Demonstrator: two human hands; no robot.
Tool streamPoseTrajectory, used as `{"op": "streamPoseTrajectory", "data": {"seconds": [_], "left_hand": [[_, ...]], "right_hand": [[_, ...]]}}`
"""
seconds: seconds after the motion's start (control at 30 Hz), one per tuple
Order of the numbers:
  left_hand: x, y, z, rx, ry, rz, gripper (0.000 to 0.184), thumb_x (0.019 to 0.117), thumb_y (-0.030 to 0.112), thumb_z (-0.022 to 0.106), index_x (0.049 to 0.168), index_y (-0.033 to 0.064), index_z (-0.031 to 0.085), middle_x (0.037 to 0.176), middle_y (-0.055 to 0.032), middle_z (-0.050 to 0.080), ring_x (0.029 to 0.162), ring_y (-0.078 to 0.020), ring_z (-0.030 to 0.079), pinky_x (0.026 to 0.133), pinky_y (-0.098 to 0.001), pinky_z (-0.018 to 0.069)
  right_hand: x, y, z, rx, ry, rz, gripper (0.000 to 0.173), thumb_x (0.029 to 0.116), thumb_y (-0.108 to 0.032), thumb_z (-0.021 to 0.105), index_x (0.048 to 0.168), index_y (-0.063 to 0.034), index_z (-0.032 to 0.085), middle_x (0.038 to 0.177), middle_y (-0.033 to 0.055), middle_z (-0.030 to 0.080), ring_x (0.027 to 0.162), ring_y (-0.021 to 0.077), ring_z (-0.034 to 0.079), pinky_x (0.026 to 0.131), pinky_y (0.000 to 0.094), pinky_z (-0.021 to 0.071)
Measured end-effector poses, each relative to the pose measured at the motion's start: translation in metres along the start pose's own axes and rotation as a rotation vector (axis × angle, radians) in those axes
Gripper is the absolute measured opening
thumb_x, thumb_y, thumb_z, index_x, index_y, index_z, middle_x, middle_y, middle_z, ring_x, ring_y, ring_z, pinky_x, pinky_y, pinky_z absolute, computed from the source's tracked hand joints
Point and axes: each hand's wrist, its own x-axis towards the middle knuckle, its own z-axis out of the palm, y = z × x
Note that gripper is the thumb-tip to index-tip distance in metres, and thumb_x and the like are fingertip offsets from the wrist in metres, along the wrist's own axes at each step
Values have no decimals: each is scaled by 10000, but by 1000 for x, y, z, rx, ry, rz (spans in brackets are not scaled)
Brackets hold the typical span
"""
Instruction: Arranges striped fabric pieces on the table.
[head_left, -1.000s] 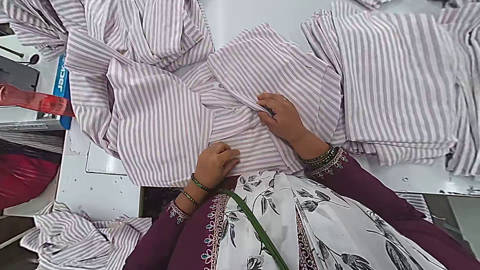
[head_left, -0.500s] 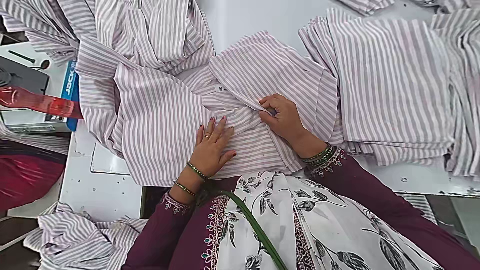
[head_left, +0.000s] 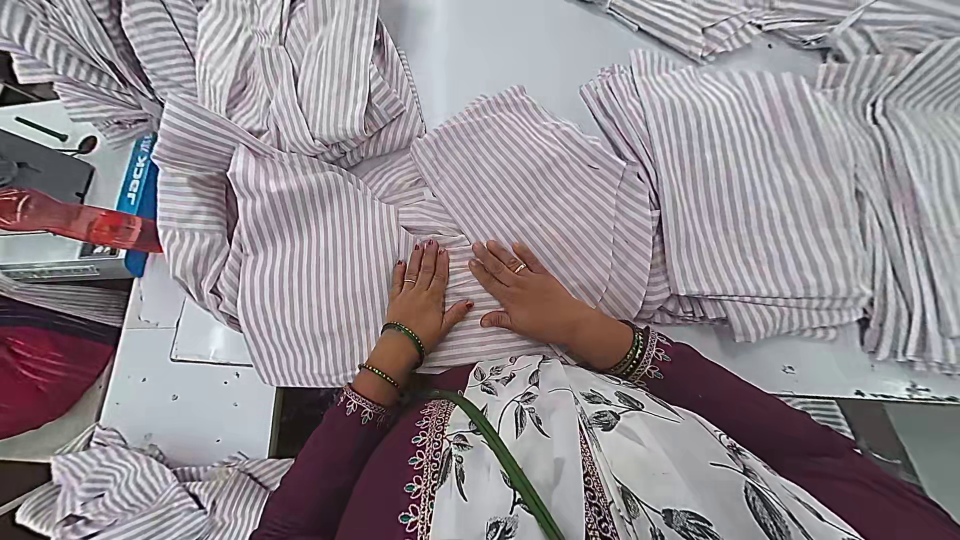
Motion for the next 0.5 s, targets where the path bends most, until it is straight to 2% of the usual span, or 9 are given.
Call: {"op": "streamPoseTrajectory", "data": {"seconds": [0.07, 0.17, 0.27, 0.37, 0.5], "left_hand": [[2, 0, -4, 9, -35, -21, 900, 996, 679, 335, 1611, 24, 278, 1708, -140, 188, 1593, -338, 101, 1242, -599, 73], [5, -1, -6, -12, -30, -49, 890, 997, 666, 360, 1611, 27, 281, 1709, -133, 191, 1592, -342, 109, 1236, -613, 74], [10, 4, -10, -28, -75, -108, 921, 992, 671, 389, 1630, 33, 207, 1722, -137, 120, 1596, -355, 39, 1232, -630, 12], [13, 8, -10, -7, -83, -139, 953, 979, 696, 392, 1634, 36, 189, 1724, -139, 104, 1594, -373, 13, 1229, -635, -7], [13, 8, -7, 0, -30, -128, 972, 964, 721, 366, 1626, 24, 219, 1714, -158, 144, 1590, -387, 50, 1228, -644, 3]], "right_hand": [[-5, 1, -1, -9, -15, -41, 777, 1041, -594, 317, 1603, -57, 311, 1690, 119, 231, 1575, 292, 171, 1239, 577, 88], [-14, 5, 0, 28, -24, -136, 723, 1051, -533, 367, 1583, -43, 352, 1669, 126, 291, 1559, 314, 227, 1231, 584, 139], [-21, 7, 0, 44, -22, -171, 716, 1056, -522, 366, 1574, -28, 362, 1667, 140, 289, 1553, 325, 243, 1232, 571, 163], [-24, 8, 2, 31, 2, -181, 701, 1056, -509, 382, 1566, -29, 380, 1660, 138, 308, 1547, 323, 263, 1234, 548, 179], [-25, 6, -2, 51, -29, -171, 684, 1058, -473, 417, 1578, -32, 358, 1670, 137, 283, 1557, 319, 233, 1241, 544, 151]]}}
